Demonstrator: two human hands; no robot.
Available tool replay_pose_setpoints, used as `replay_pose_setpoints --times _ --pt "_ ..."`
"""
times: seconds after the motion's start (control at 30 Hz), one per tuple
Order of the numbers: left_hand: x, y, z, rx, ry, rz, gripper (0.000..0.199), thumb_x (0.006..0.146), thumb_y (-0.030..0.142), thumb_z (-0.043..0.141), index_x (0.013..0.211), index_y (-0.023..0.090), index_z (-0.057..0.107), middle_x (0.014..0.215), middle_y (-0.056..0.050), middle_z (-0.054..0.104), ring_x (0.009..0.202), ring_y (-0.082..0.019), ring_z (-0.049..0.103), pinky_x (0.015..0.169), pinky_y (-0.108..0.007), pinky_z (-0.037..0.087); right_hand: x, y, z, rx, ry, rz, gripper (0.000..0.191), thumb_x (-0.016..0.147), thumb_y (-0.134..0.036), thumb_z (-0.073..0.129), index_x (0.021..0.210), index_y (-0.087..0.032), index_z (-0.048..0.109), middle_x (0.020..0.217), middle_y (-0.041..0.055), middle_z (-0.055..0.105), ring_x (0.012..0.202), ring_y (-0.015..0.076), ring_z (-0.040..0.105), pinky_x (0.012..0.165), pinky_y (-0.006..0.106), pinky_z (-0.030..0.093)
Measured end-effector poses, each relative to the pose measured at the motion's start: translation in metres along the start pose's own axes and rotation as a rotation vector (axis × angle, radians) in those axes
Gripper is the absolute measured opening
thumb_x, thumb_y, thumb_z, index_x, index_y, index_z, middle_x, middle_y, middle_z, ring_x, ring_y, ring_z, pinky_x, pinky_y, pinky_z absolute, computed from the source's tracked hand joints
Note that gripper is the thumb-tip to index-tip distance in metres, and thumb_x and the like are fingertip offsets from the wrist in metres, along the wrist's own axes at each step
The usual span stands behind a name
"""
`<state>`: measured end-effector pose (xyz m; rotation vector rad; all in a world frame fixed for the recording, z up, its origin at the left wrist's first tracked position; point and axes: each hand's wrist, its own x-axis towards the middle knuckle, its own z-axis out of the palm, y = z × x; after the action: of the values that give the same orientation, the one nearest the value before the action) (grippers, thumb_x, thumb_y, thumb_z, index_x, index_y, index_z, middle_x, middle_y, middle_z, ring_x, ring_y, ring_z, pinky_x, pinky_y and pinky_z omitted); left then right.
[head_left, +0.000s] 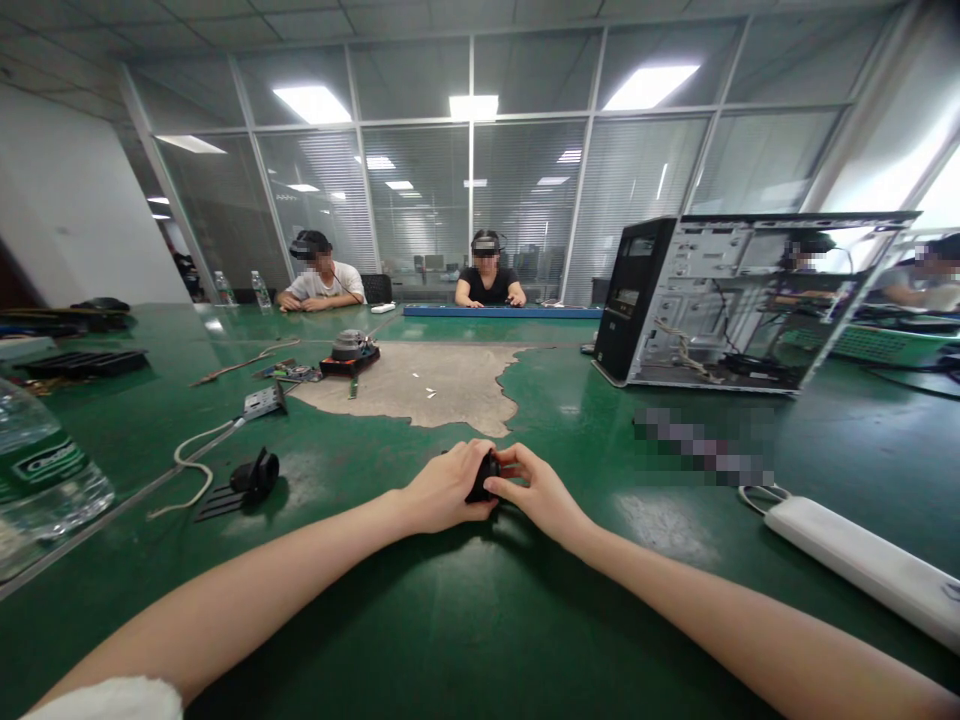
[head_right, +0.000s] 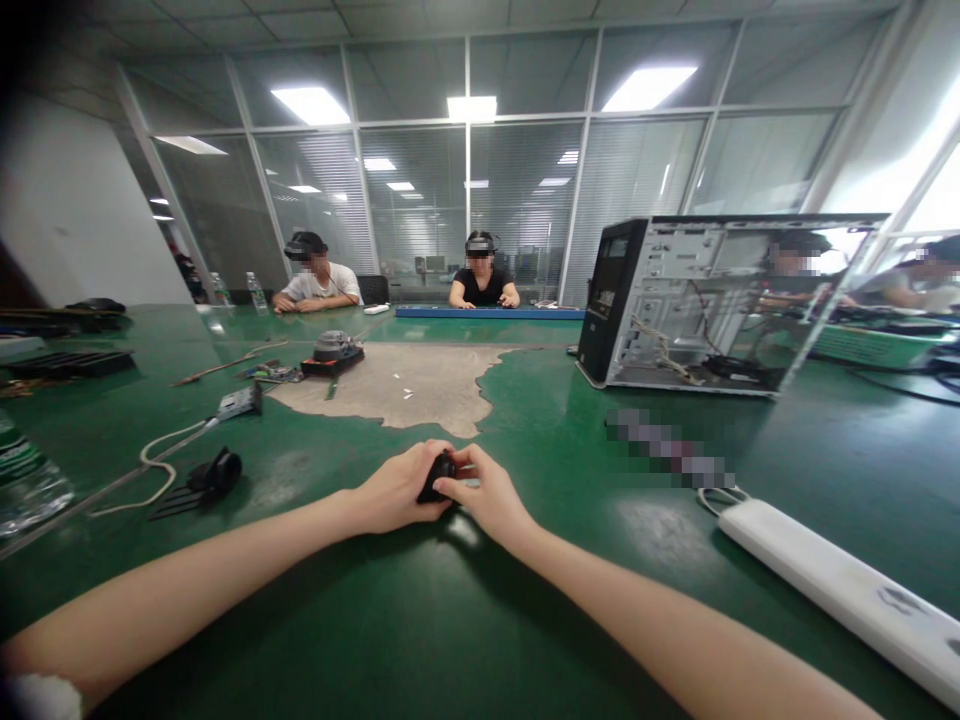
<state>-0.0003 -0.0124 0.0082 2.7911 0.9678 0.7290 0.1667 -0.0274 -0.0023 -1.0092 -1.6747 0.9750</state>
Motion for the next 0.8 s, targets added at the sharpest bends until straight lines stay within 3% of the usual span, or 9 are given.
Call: replay_pose_setpoints --times 0.13,0.37,0.57,0.8 --pt "-0.001 -0.001 -0.002 -0.028 -0.054 -0.016 0.057 0.071 0.029 0.058 0.117 0.022 0.026 0.108 -0.007 0.048 0.088 -0.023 0.056 0.073 -0.036 0.046 -0.004 0.004 0.001 0.051 0.005 0.014 0.021 0.072 -0.032 0.061 0.088 -0.019 0.055 0.087 0.0019 0.061 0.083 0.0176 0.059 0.074 0.031 0.049" --pt "0.000 -0.004 0.005 -0.025 0.007 -0.087 0.062 0.070 0.028 0.059 0.120 0.021 0.025 0.110 -0.008 0.050 0.091 -0.024 0.057 0.075 -0.037 0.047 0.006 0.007 -0.001 0.163 -0.041 0.092 0.026 0.072 -0.037 0.061 0.089 -0.018 0.055 0.089 0.0031 0.060 0.079 0.0161 0.059 0.072 0.033 0.049" --pt "-0.004 -0.005 0.009 -0.008 0.080 -0.116 0.068 0.067 0.024 0.062 0.123 0.022 0.024 0.118 -0.008 0.047 0.099 -0.026 0.054 0.081 -0.039 0.045 0.009 0.012 0.002 0.082 -0.016 0.036 0.024 0.074 -0.033 0.060 0.092 -0.018 0.055 0.089 0.0026 0.059 0.083 0.0165 0.057 0.077 0.034 0.046" --pt "-0.004 -0.005 0.012 -0.010 0.089 -0.144 0.063 0.068 0.025 0.061 0.121 0.023 0.027 0.117 -0.006 0.048 0.097 -0.025 0.054 0.079 -0.038 0.045 0.007 0.009 0.002 0.191 -0.081 0.007 0.024 0.069 -0.031 0.065 0.084 -0.019 0.051 0.086 -0.0001 0.057 0.079 0.0149 0.057 0.074 0.031 0.046"
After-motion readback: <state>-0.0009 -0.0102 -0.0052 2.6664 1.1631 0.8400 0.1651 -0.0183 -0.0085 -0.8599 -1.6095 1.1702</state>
